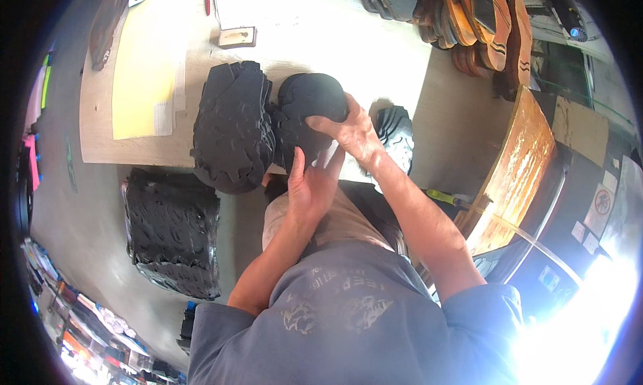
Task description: The person cuts a black plastic bag with a knife, places a stack of black sandals into the bag, and ties it shut. The person then handles several flat black rubber pieces on a workbench, folding and arranging them.
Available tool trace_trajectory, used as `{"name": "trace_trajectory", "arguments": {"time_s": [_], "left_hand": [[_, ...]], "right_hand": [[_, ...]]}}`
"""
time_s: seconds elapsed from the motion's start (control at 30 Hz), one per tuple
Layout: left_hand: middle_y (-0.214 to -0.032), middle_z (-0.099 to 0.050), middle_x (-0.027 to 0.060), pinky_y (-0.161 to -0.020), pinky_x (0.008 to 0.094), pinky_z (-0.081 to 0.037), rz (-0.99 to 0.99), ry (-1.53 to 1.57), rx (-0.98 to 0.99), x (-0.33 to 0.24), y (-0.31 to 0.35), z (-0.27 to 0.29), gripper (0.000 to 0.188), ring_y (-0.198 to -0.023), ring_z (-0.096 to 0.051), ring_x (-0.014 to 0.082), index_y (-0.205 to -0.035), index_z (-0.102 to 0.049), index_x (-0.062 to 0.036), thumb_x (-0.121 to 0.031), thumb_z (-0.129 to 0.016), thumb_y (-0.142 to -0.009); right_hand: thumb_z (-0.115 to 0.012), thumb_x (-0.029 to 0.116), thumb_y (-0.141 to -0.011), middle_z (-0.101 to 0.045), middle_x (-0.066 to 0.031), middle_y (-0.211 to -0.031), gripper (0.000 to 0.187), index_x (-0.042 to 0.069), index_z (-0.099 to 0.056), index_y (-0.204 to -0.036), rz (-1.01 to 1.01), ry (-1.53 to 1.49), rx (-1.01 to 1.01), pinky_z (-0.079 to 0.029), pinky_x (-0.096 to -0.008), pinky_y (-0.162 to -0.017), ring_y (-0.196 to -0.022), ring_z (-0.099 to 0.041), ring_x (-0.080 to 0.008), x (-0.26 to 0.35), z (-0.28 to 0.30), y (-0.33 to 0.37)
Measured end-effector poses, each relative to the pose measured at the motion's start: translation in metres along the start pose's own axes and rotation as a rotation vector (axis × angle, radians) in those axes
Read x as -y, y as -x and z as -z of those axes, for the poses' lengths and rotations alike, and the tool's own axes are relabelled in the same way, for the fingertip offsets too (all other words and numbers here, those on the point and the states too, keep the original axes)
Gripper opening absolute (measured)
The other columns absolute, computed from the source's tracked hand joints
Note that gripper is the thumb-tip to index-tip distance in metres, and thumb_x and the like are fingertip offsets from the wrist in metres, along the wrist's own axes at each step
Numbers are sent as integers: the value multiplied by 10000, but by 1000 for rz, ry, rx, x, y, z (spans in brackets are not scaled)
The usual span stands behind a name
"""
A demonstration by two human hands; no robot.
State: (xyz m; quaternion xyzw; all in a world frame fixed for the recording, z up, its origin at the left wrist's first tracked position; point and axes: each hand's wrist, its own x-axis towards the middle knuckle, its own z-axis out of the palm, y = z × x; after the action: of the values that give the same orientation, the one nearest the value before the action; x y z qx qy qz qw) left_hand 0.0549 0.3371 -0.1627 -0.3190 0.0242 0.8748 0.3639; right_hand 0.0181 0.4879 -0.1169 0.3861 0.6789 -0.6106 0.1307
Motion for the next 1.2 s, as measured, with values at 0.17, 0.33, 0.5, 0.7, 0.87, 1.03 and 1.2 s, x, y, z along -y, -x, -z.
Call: {"name": "trace_trajectory", "arguments": {"time_s": [0.17,0.33,0.5,0.7,0.87,1.03,1.2], "left_hand": [[-1433,-485,146,-1235,484,-445,111,-32,-66,7,1,4,708,-1413,-495,379,-1478,-404,-63,-471,-715,-990],[-1420,-527,140,-1194,467,-473,230,-161,-89,8,3,17,592,-1368,-532,340,-1409,-507,-51,-455,-691,-1018],[-1356,-596,112,-1182,474,-443,304,-521,-147,16,9,17,433,-1326,-555,291,-1369,-581,-49,-324,-669,-1046],[-1643,-408,230,-1250,412,-309,9,-1310,-119,41,-1,-1,750,-1535,-377,313,-1588,-353,80,-267,-704,-1023],[-1673,-317,285,-1256,412,-296,125,-1466,-146,71,-22,-16,934,-1558,-325,349,-1619,-246,108,-334,-763,-978],[-1656,-340,297,-1237,415,-327,170,-1640,-167,76,-39,-14,1004,-1538,-357,351,-1617,-231,119,-382,-788,-950],[-1591,-431,304,-1192,403,-388,122,-1752,-211,71,-52,-3,955,-1463,-460,336,-1566,-347,137,-419,-802,-936]], "right_hand": [[-861,347,-802,-632,-238,-1385,915,-38,-442,-1519,24,203,127,-480,-419,-1131,-1277,-623,-329,15,8,-14],[-856,502,-796,-595,-318,-1412,1057,-67,-383,-1550,27,343,91,-445,-429,-1167,-1373,-563,-409,15,4,-19],[-816,561,-846,-584,-311,-1436,987,-19,-436,-1550,169,445,-144,-492,-467,-1112,-1333,-594,-412,-11,20,16],[-802,482,-904,-663,-252,-1326,726,4,-607,-1414,323,525,-633,-521,-448,-1053,-1227,-646,-402,-79,95,68],[-790,617,-842,-624,-325,-1384,916,-66,-589,-1418,-144,455,-424,-463,-471,-1141,-1334,-589,-435,-117,111,67],[-854,513,-801,-720,-242,-1254,836,-43,-639,-1387,-171,294,-403,-532,-417,-1034,-1165,-697,-348,-120,116,60],[-915,477,-757,-713,-244,-1264,885,-99,-631,-1366,-194,85,-328,-526,-386,-1027,-1184,-682,-310,-116,123,60]]}}
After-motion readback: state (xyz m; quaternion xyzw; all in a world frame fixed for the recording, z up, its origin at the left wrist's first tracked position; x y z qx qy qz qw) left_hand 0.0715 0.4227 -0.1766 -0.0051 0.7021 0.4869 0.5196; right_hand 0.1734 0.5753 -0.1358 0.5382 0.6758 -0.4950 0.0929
